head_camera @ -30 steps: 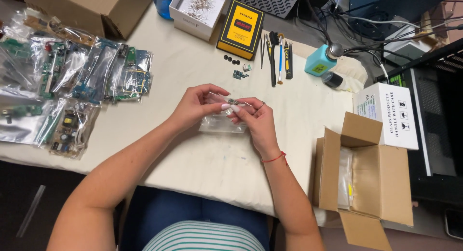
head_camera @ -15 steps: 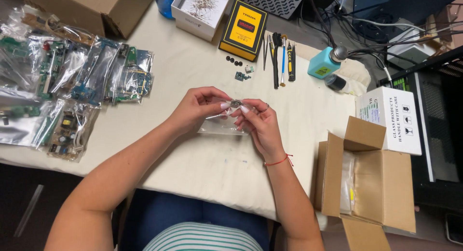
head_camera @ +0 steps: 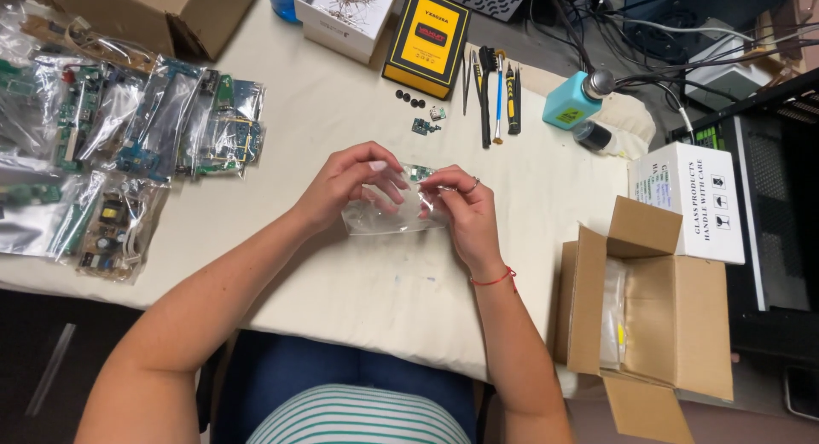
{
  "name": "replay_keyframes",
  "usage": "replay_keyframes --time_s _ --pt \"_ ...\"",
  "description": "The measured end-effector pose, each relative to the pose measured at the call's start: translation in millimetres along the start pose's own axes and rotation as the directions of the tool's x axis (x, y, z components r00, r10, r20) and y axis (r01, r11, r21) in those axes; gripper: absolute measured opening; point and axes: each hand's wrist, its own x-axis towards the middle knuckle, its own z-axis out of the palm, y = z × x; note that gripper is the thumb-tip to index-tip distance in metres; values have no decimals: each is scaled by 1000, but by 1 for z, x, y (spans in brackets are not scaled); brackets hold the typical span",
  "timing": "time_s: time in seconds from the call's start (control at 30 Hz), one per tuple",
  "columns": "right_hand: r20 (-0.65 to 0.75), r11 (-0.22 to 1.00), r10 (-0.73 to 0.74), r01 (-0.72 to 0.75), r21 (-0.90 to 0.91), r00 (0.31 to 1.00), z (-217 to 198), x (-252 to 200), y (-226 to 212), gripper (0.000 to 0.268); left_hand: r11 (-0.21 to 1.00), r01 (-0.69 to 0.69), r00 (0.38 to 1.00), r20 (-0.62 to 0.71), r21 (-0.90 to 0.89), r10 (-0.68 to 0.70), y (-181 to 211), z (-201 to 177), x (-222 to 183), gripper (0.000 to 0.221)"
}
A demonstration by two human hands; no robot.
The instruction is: Picking up small electronic circuit boards and placing them into individual plastic zip-lock bags.
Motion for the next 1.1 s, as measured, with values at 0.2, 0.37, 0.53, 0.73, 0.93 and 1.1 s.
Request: replay_keyframes --time_s 0.2,0.37,0.53,0.73,0.93,1.1 --pt "102 989 -42 55 -138 994 -5 1 11 33 1000 22 997 -74 1 -22 3 4 -2 45" --pt "154 978 -46 76 -193 987 -7 -1 12 34 996 64 991 -118 57 -57 -5 1 0 30" --pt "123 985 66 -46 -164 990 -5 0 5 17 997 64 989 -134 39 -59 -4 1 2 30" --pt "-15 978 207 -207 17 978 1 1 12 19 996 74 990 -125 58 -66 -13 -3 5 29" --pt "41 940 300 -302 160 953 -6 3 18 31 996 85 987 -136 33 -80 -12 -2 5 28" --pt "60 931 310 -316 181 949 -8 3 18 25 995 89 987 -136 35 -84 -10 -4 3 27"
